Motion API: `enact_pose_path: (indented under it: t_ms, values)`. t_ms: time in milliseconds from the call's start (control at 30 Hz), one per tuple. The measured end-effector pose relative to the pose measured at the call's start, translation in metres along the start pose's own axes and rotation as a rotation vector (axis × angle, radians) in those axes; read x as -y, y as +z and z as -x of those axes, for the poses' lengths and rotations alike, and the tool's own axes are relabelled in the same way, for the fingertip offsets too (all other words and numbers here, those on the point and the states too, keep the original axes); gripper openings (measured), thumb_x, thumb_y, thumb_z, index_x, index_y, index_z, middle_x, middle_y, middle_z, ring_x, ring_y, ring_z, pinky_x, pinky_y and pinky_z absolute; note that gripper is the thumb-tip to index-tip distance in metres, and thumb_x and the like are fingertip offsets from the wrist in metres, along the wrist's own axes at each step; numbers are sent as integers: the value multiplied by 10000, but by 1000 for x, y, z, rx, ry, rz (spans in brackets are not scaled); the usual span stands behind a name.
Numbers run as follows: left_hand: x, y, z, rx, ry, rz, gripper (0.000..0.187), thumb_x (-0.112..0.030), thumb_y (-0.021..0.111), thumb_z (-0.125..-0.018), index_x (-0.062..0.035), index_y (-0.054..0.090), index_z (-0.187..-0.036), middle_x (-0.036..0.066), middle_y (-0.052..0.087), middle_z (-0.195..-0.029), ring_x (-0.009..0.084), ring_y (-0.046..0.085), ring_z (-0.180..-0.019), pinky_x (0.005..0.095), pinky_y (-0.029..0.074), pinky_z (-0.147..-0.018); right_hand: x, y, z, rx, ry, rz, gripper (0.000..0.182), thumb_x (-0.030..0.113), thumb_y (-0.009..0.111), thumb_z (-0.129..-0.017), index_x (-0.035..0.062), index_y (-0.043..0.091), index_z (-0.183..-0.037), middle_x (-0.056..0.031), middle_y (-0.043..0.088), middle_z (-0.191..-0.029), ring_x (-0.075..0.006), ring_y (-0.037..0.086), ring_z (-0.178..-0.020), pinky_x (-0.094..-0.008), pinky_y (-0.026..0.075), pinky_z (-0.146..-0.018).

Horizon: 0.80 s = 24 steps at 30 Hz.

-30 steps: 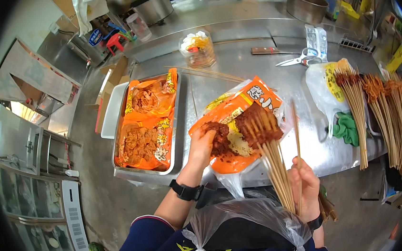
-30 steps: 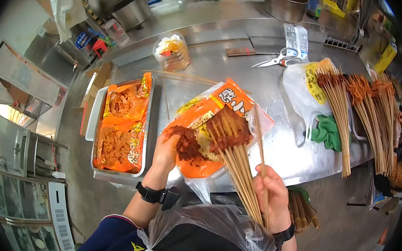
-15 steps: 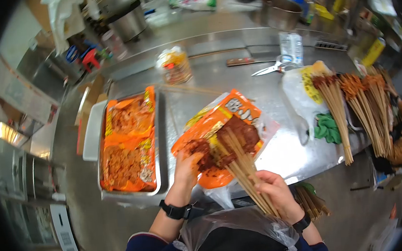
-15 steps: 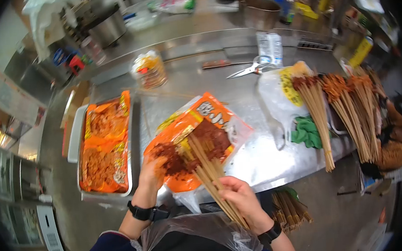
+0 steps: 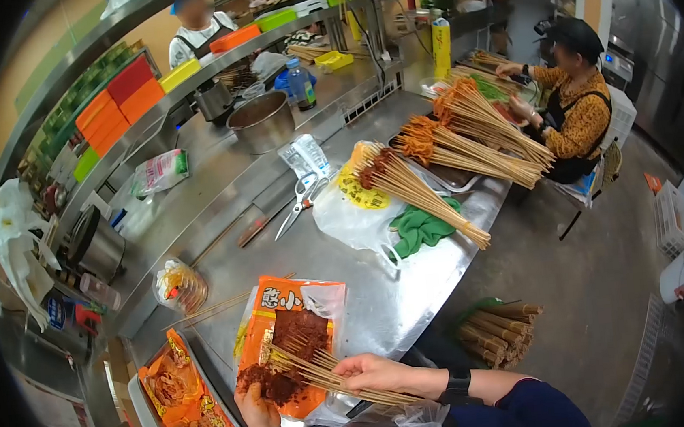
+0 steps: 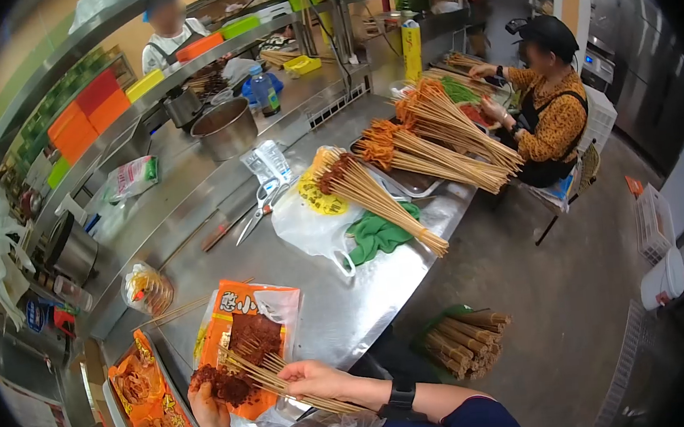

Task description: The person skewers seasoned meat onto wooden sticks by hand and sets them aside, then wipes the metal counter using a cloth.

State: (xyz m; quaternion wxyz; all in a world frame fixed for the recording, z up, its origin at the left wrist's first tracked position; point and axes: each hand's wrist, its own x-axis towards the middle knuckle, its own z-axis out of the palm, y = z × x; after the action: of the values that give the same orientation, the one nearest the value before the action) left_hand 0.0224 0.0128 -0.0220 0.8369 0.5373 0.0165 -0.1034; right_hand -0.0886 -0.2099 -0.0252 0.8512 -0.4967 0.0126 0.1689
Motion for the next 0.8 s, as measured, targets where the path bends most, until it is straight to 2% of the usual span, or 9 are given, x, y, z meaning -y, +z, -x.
enact_pose_path:
  t_ms: [67,167,300,500,567,800]
  values:
    - [3,0,1,28,51,-1,318,3,462,-750,58,490,-1062,142,585,-999,257,600,-873,359,502,-777,-4,0,0,-2,-2,-24,293,88,547,-791,-19,516,-1062,6,538,-794,-44,480,-655,-185,388,-591]
    - [1,5,7,-41,44,-37,352,66,424,-759,85,494,-1104,137,591,-1013,226,600,-870,310,491,-764,-10,-3,-3,-7,-19,-34,262,48,543,-772,-29,517,-1021,-8,542,-783,-59,495,-651,-181,400,-569]
    - [3,1,8,-53,38,-49,351,63,423,-767,82,491,-1111,137,591,-1016,226,601,-867,307,493,-755,-10,-4,-3,12,-45,-99,201,34,548,-765,-12,519,-959,-9,541,-771,-58,494,-627,-181,401,-557]
    - [4,-3,5,-49,23,-73,341,17,446,-793,75,478,-1128,139,583,-1034,225,597,-881,310,492,-760,-6,-2,-3,18,-44,-105,166,42,550,-766,-11,526,-922,-3,544,-760,-55,495,-621,-179,401,-547]
    - [7,-8,2,-52,35,-12,229,-43,497,-821,17,488,-1042,100,589,-951,224,605,-838,309,516,-680,-7,-1,-2,6,-43,-124,155,46,550,-767,-11,530,-910,0,544,-751,-54,495,-619,-181,401,-546]
    - [4,-2,5,-15,42,-34,283,-26,490,-812,23,478,-1090,108,588,-1000,214,606,-823,303,514,-655,-7,-3,-3,1,-12,-38,112,79,564,-762,5,538,-842,9,538,-710,-43,488,-602,-179,393,-543]
